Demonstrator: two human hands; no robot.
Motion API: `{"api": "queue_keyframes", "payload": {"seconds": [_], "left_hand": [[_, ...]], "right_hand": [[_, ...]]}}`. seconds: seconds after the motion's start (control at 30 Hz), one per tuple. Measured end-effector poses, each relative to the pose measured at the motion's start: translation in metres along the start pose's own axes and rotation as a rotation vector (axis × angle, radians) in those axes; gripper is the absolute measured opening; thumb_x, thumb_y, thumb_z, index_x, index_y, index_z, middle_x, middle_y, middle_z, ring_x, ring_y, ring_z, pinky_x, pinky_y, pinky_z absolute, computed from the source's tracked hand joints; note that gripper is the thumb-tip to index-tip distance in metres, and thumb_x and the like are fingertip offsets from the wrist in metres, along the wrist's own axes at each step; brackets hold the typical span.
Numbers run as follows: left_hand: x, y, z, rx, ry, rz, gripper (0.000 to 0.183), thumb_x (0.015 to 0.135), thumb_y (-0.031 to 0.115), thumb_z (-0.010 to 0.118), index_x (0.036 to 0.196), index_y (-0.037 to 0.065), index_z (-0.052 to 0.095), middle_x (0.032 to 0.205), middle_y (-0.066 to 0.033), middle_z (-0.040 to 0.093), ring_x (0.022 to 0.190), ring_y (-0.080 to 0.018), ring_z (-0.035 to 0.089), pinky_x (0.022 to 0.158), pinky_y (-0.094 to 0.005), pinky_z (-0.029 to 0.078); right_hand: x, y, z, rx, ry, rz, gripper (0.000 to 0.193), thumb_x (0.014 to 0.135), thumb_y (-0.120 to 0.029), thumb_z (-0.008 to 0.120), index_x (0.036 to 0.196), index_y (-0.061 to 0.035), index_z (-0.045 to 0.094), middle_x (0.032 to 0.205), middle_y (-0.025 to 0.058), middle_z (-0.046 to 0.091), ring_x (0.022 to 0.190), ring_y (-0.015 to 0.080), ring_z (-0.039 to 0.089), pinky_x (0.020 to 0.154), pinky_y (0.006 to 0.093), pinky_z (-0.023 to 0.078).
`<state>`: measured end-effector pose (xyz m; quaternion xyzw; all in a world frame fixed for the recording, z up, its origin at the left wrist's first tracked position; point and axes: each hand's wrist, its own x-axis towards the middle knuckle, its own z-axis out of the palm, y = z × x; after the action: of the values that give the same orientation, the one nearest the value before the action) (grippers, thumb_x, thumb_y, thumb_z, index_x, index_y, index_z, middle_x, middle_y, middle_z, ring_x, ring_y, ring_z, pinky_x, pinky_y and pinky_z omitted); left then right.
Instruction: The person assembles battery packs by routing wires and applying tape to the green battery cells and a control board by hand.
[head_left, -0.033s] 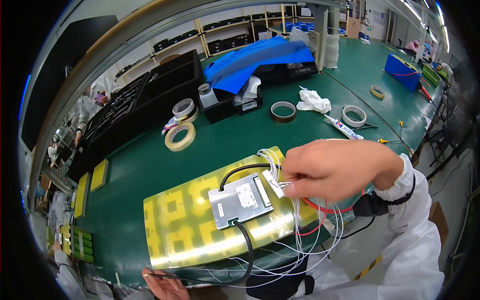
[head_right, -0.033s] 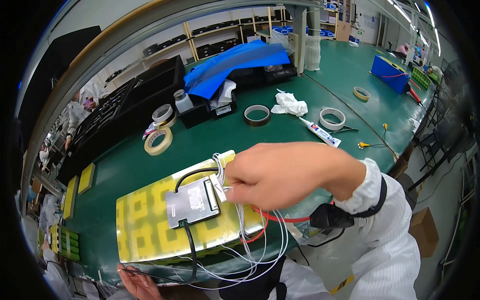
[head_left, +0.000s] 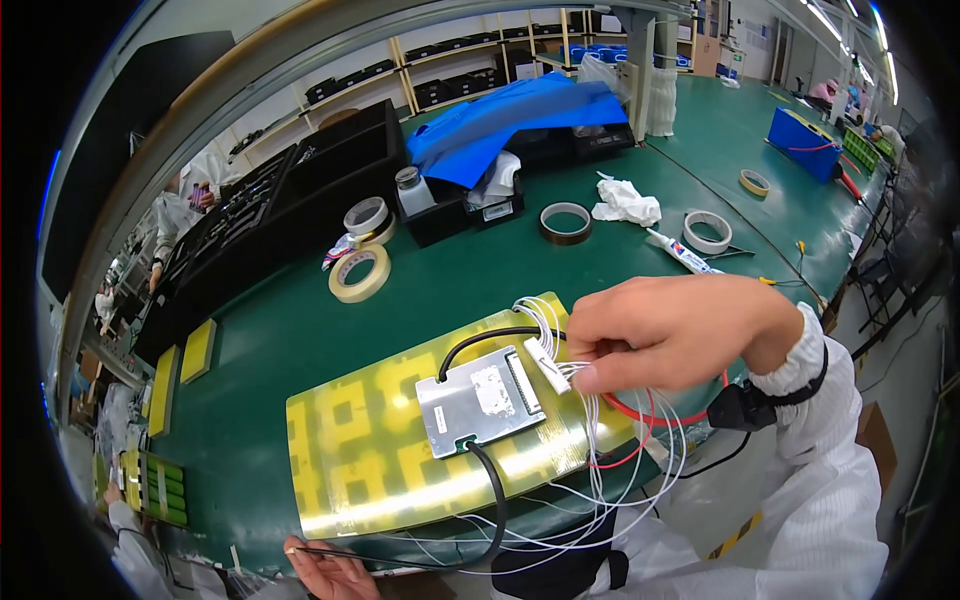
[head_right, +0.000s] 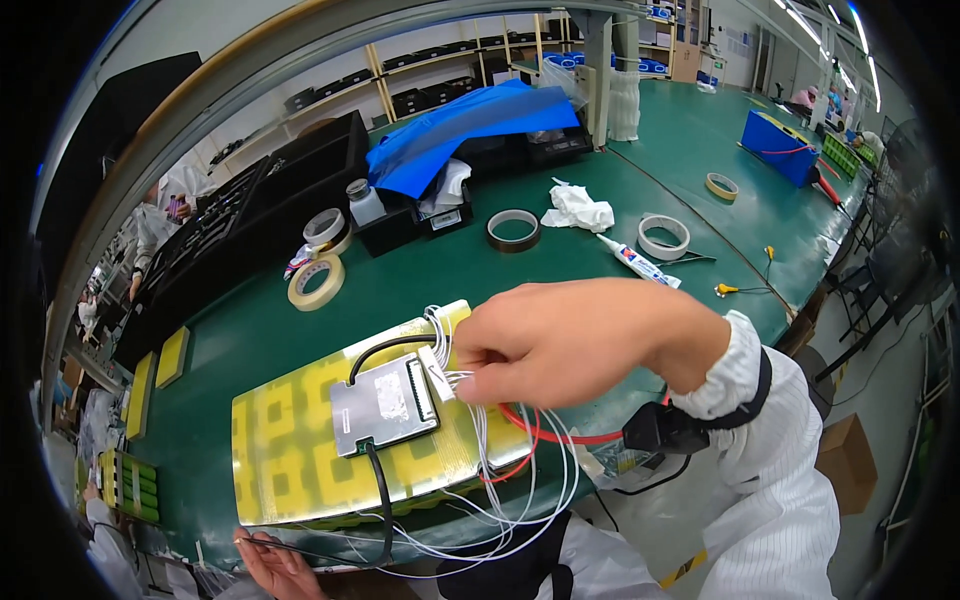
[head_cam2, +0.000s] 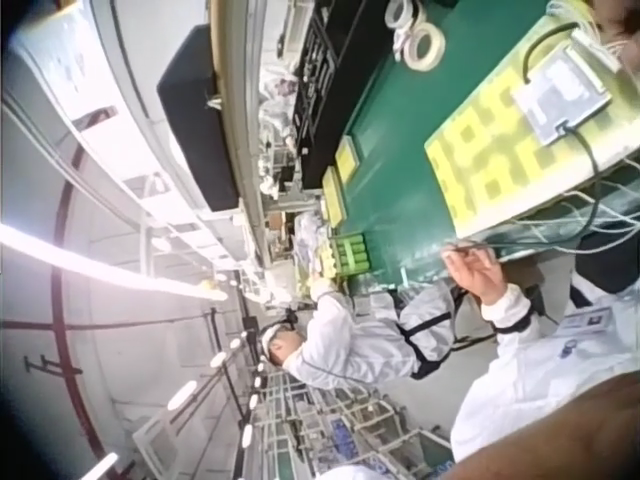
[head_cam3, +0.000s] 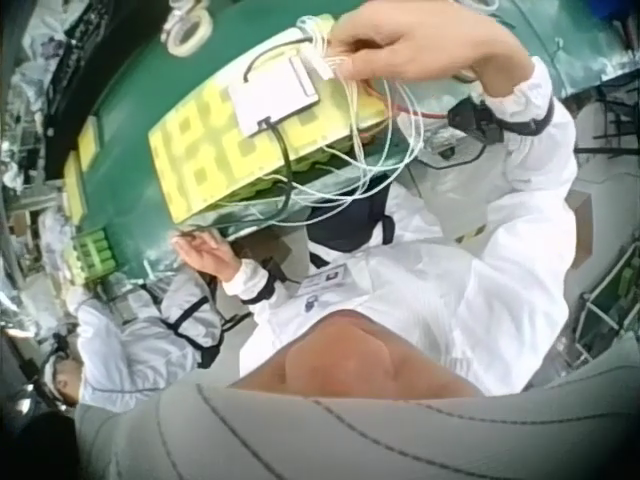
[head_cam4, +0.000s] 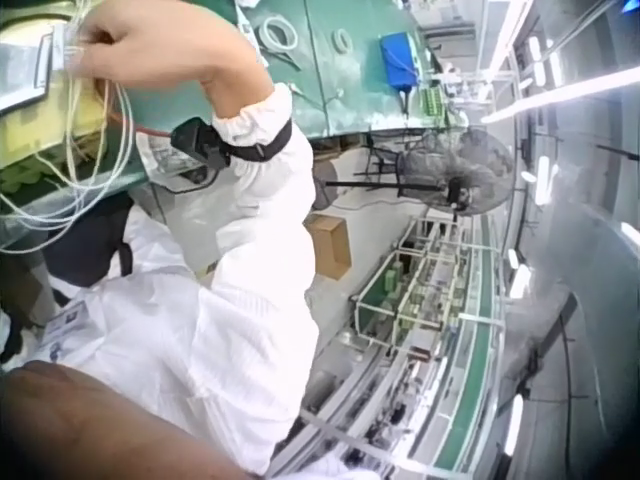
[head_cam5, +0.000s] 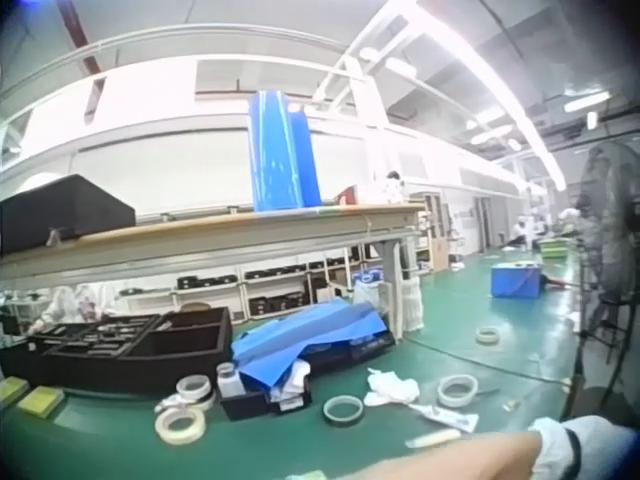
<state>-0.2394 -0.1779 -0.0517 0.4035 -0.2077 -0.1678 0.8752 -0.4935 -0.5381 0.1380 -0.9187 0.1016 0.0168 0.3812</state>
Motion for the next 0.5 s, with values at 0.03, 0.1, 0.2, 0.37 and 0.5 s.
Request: {"api": "queue_keyframes", "payload": {"seconds": [0.03,0.1,0.2,0.37,0.5], "left_hand": [[0.000,0.000,0.000,-0.001,-0.002,-0.003,0.017,0.105,0.023,0.054,0.109,0.010,0.064,0.099,-0.0033,0.072,0.053,-0.0103,0.053,0.042,-0.0241,0.040],[0.000,0.000,0.001,-0.003,0.027,-0.003,0.018,0.105,0.023,0.053,0.108,0.010,0.064,0.101,-0.0040,0.072,0.053,-0.0106,0.053,0.042,-0.0243,0.040],[0.002,-0.002,-0.004,-0.038,0.001,-0.008,0.018,0.105,0.024,0.053,0.108,0.010,0.065,0.101,-0.0044,0.072,0.053,-0.0108,0.053,0.042,-0.0239,0.039],[0.001,-0.003,-0.005,-0.111,0.004,-0.016,0.016,0.102,0.018,0.057,0.104,0.005,0.067,0.096,-0.0079,0.071,0.059,-0.0133,0.052,0.050,-0.0244,0.040],[0.012,-0.015,-0.027,0.013,0.099,0.102,0.025,0.109,0.026,0.045,0.122,0.006,0.052,0.098,-0.0102,0.071,0.041,-0.0055,0.041,0.035,-0.0182,0.031]], "right_hand": [[-0.003,0.005,0.001,0.001,0.001,0.003,0.030,0.096,-0.026,0.062,0.091,0.0034,0.064,0.077,0.0131,0.063,0.070,0.0250,0.060,0.066,0.0396,0.048],[-0.004,0.010,0.003,0.287,-0.032,0.068,0.025,0.093,-0.022,0.068,0.091,0.0026,0.065,0.077,0.0063,0.065,0.073,0.0148,0.059,0.067,0.0333,0.048],[-0.005,-0.002,0.012,0.414,0.077,0.114,0.023,0.091,-0.019,0.072,0.095,0.0029,0.069,0.084,0.0039,0.069,0.078,0.0101,0.060,0.070,0.0294,0.049],[-0.005,-0.002,0.021,0.451,0.188,0.115,0.024,0.091,-0.018,0.071,0.102,0.0032,0.074,0.089,0.0074,0.072,0.082,0.0127,0.063,0.076,0.0276,0.051],[-0.009,-0.007,0.028,0.429,0.269,0.177,0.024,0.088,-0.015,0.070,0.101,0.0048,0.072,0.082,0.0069,0.071,0.073,0.0131,0.063,0.070,0.0279,0.050]]}}
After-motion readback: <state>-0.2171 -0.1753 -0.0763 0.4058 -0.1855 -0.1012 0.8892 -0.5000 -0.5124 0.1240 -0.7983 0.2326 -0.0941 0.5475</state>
